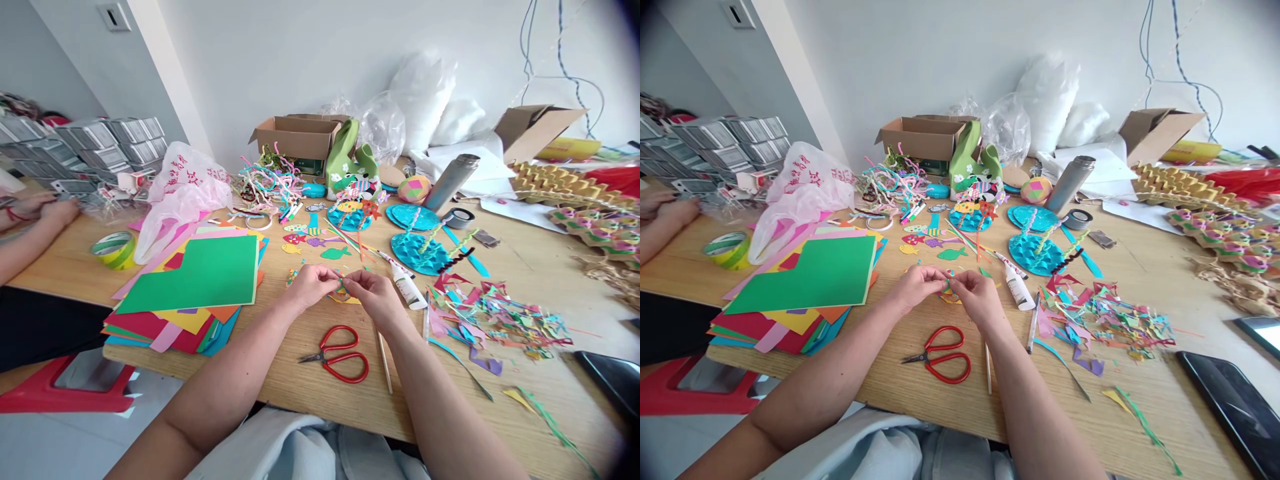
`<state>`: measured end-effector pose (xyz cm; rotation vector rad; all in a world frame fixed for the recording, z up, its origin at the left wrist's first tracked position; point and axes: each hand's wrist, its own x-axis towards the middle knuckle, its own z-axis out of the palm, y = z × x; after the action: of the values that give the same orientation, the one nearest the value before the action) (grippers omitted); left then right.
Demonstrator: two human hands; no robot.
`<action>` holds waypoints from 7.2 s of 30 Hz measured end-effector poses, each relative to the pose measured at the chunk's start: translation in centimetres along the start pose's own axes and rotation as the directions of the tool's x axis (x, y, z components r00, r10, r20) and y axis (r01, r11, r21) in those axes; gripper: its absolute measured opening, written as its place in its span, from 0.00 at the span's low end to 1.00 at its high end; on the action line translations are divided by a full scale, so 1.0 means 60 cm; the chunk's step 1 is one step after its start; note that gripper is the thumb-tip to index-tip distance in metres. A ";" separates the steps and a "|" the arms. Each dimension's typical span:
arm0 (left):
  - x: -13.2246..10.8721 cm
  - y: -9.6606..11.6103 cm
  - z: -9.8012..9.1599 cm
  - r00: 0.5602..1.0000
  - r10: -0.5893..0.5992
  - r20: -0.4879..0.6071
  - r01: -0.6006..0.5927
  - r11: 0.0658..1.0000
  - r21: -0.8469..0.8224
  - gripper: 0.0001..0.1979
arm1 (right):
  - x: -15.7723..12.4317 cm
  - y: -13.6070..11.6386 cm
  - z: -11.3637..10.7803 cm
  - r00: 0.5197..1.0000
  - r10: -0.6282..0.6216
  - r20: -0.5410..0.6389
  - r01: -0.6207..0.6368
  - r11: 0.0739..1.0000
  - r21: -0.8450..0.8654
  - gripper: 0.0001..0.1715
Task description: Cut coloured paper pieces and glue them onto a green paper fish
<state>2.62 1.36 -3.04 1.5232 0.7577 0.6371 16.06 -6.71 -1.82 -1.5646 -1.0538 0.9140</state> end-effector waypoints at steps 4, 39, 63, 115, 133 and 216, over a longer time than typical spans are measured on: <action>0.001 0.000 0.001 1.000 -0.003 -0.006 0.003 1.000 -0.004 0.06 | 0.001 0.004 0.005 0.999 -0.041 -0.031 0.039 0.997 -0.063 0.17; 0.008 -0.016 0.001 1.000 -0.022 -0.017 0.021 0.996 -0.084 0.04 | 0.002 0.012 0.014 0.994 -0.021 -0.107 0.016 0.999 -0.052 0.17; 0.002 0.002 0.000 0.996 -0.080 -0.039 0.074 0.987 -0.145 0.06 | 0.001 0.000 0.003 0.996 0.090 -0.018 -0.086 0.983 0.161 0.21; -0.002 0.005 0.001 0.998 -0.048 0.040 0.055 0.977 -0.204 0.13 | 0.000 0.001 0.010 0.998 -0.022 -0.060 0.029 0.994 0.105 0.24; 0.002 0.002 -0.001 0.999 -0.048 -0.016 0.043 0.972 -0.229 0.10 | 0.002 0.004 0.006 0.996 -0.019 -0.091 0.029 0.993 0.112 0.25; 0.001 0.005 0.002 0.990 -0.137 -0.035 0.114 0.917 -0.382 0.10 | 0.006 0.008 0.003 0.987 -0.153 -0.052 0.158 0.981 0.113 0.21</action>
<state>2.77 1.30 -2.78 1.0945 0.7238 0.6919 16.09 -6.35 -2.36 -1.3795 -1.0575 0.8167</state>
